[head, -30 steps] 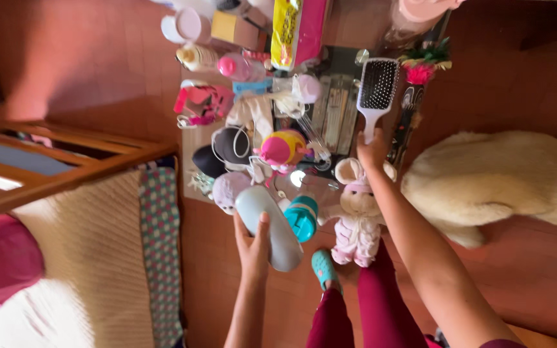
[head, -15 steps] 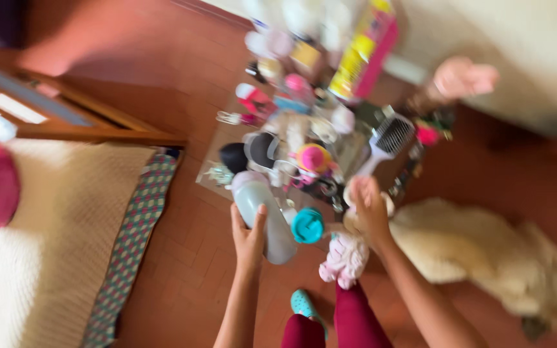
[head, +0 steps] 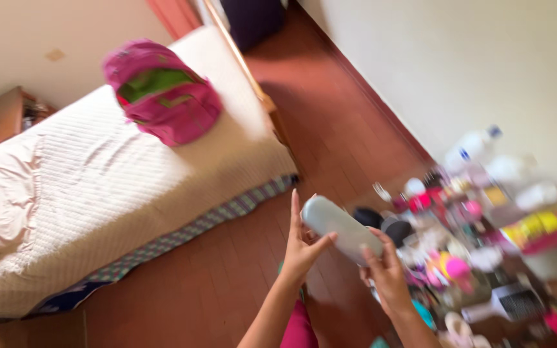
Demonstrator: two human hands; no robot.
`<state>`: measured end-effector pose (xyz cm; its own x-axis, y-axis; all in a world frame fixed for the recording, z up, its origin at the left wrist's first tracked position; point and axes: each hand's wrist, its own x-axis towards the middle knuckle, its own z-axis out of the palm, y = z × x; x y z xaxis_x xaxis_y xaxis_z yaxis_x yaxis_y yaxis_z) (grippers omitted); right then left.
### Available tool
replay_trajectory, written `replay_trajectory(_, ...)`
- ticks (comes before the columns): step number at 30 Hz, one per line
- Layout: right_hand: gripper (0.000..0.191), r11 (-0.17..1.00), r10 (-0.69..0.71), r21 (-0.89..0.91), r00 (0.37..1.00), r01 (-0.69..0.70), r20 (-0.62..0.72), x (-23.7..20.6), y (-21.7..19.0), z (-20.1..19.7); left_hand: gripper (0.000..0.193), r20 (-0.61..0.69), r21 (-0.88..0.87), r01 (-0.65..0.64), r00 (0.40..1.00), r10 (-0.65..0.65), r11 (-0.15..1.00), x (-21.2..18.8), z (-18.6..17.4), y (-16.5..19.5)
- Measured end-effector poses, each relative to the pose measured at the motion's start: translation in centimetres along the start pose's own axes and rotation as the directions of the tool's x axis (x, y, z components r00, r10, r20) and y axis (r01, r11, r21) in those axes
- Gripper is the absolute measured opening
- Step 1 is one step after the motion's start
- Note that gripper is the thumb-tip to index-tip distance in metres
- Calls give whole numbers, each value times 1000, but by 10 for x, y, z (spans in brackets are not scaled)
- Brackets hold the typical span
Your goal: The person packs a pink backpack on a bed: they place a blue water bottle and a teal cup into the side pockets, zip the compartments, then gather a charger cable, headphones, a small pouch, and a glasses case from a nightstand and a cluttered table and place them inside the backpack.
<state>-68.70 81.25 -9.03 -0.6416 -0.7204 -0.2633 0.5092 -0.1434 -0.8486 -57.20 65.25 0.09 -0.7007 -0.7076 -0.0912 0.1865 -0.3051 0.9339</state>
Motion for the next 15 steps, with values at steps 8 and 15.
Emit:
replay_trajectory(8,53,952,-294,-78,954,298,55,144,-29,140,74,237,73,-158,962,137,985,138,-148,100)
replay_trajectory(15,53,976,-61,209,998,66,-30,183,-34,206,55,218,37,163,962,-167,986,195,-203,128)
